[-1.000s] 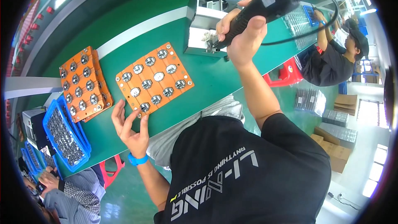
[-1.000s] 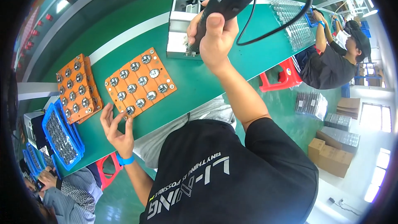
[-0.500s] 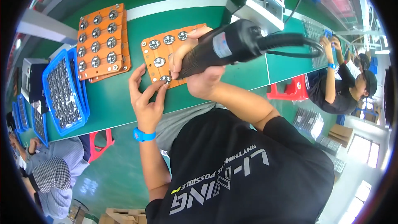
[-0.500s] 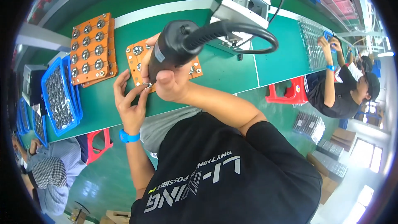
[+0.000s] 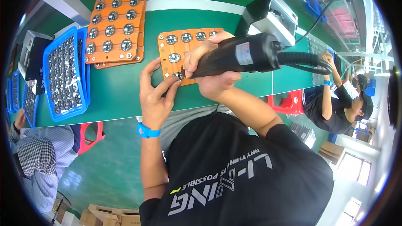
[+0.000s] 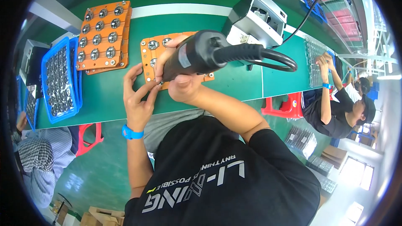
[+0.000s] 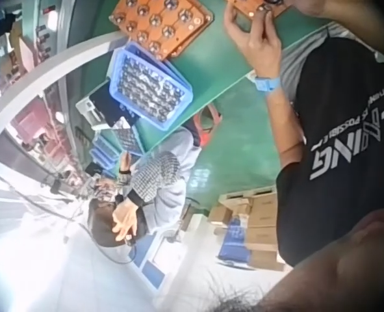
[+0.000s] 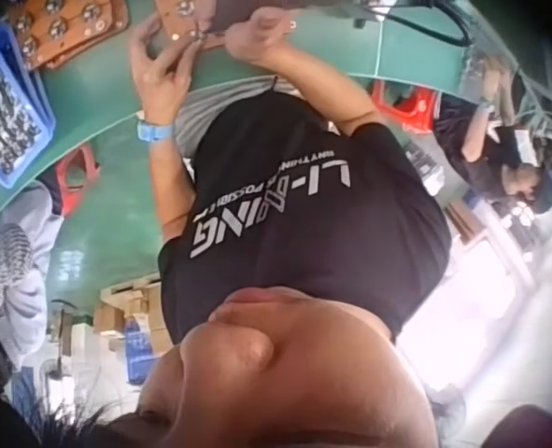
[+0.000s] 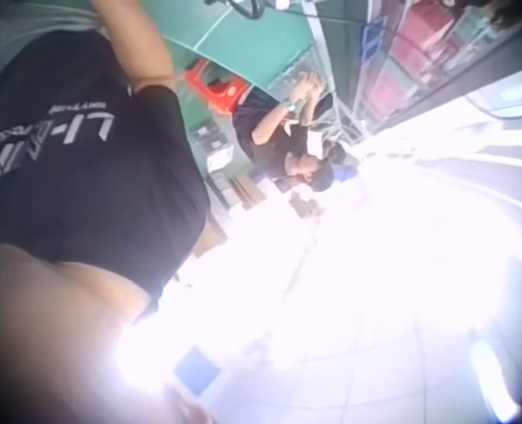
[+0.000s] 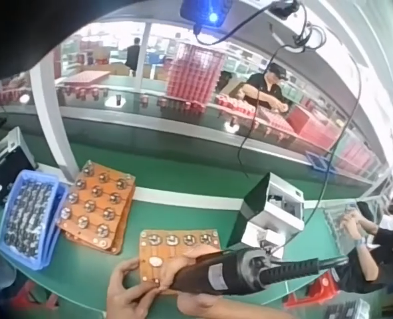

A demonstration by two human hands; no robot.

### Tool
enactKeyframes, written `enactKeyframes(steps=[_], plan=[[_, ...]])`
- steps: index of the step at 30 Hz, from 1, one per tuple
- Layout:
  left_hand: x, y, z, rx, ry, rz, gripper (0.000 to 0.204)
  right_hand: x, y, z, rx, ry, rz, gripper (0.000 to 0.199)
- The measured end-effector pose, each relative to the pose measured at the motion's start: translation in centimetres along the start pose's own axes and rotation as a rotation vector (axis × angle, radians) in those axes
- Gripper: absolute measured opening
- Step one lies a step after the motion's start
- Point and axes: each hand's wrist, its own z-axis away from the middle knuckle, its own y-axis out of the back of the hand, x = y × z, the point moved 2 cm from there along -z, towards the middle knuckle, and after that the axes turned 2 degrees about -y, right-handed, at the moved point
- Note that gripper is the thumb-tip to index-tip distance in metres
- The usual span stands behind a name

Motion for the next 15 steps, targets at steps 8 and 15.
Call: enactKeyframes(steps=[8,15], plan=[[-0.4,0.0,0.1,-0.012,0.016,0.006,0.017,0.8,-0.4,0.2,-0.014,-0.016,0.034,0.083],[-0.2,0.3,-0.6,-0.023,0.004,0.018,0.017,1.8,-1.1,-1.0,-0.064,-0.072,-0.058,0.071]])
